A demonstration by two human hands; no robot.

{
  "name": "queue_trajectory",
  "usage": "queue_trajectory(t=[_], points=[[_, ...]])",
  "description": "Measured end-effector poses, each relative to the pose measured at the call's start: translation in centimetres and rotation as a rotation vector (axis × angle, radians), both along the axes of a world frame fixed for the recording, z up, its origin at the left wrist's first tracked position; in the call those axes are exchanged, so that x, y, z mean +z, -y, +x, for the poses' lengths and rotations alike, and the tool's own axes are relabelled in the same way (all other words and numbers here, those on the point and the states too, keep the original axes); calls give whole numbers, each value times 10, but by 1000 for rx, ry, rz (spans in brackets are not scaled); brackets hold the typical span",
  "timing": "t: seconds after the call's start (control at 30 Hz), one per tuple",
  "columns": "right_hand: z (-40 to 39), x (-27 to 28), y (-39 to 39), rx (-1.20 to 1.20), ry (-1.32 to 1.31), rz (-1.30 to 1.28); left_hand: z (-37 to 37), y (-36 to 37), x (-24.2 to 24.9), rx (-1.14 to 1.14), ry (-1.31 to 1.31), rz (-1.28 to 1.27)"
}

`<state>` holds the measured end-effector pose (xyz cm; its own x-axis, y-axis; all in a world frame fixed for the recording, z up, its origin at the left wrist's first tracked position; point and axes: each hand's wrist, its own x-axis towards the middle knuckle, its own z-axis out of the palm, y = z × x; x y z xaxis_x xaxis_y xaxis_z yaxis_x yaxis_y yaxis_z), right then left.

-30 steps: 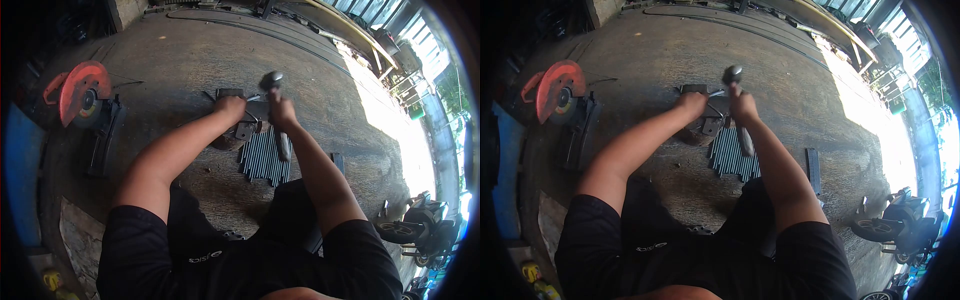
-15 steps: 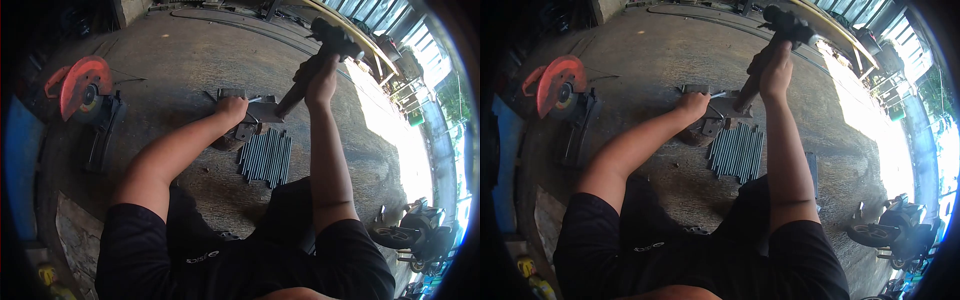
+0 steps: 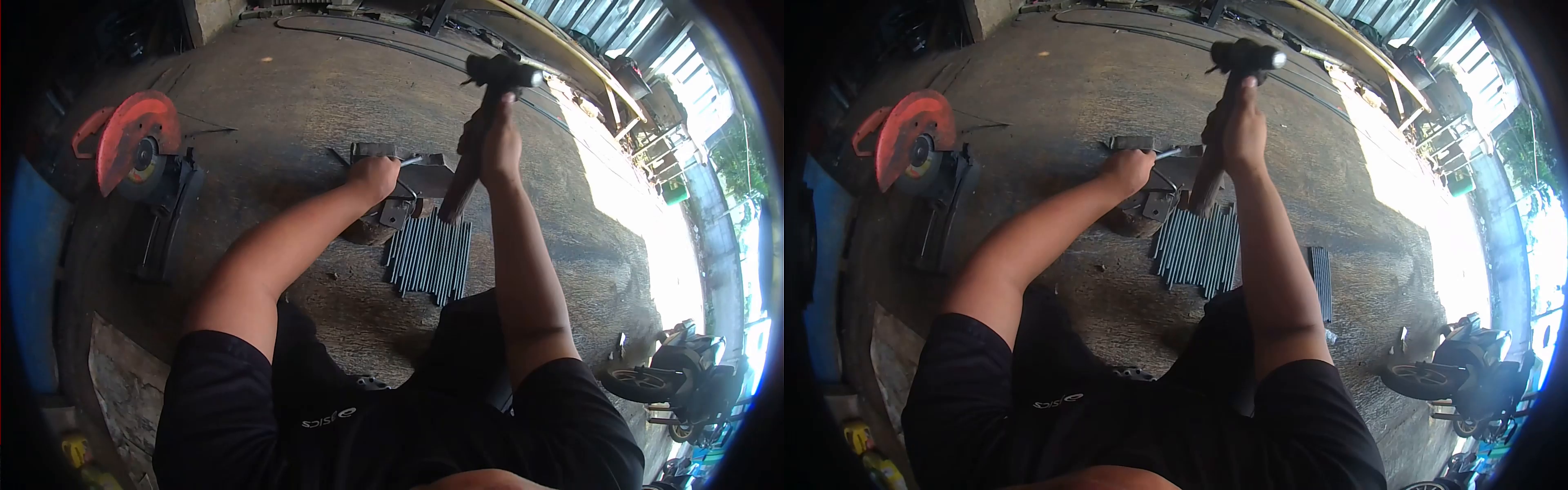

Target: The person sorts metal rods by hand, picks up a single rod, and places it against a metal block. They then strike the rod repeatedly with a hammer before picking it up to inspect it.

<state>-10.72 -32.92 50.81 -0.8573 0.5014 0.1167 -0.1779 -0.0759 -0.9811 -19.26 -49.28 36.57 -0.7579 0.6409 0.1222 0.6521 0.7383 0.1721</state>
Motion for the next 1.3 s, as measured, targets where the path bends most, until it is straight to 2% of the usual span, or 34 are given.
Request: queue_trajectory(t=[0.07,0.1,0.17,0.23,0.3,0.33,0.4,0.53,0.67,0.7,0.73,0.8,0.83,0.87,0.9,0.93,0.97,1.03,1.07,1.17,1.3], points=[[0,8,-5,20,-215,36,-1,0,2,-13,-29,4],[-7,-7,-9,24,-215,35,0,0,3,8,-13,11],[-28,-71,-25,-174,-123,334,2,0,3,27,7,14],[-22,-110,-16,-21,575,547,2,-2,5,42,26,-50],[-25,-147,-22,7,737,387,5,-10,12,20,15,-122],[-31,-143,-26,1,715,388,2,-13,14,24,12,-130],[-23,-150,-31,113,586,54,4,-10,5,35,35,-94],[-7,-74,-16,-8,449,20,5,-9,3,56,90,-75],[-4,-11,-17,0,-73,-6,1,-5,-8,5,89,61],[-5,-8,-17,-15,-202,19,4,-7,-1,48,122,15],[-11,-18,-18,-14,-200,18,4,-8,3,90,152,-31],[-23,-69,-20,-122,-271,80,4,-6,4,76,142,-37],[-26,-101,-23,-365,-36,595,5,-6,3,60,130,-43],[-9,-94,-7,-54,542,407,5,-7,6,57,128,-45],[-22,-134,-22,65,719,468,6,-9,9,43,106,-107],[-23,-144,-26,50,743,293,6,-11,14,29,78,-169],[-27,-141,-28,44,723,290,0,-13,16,26,56,-170],[-16,-140,-26,95,617,50,5,-13,3,48,64,-37],[-14,-136,-28,92,592,28,10,-12,-5,41,66,-37],[0,-64,-10,-10,476,-49,10,-11,-1,83,-2,15],[6,-3,-17,19,-47,-48,8,-10,-9,-1,-106,-10]])
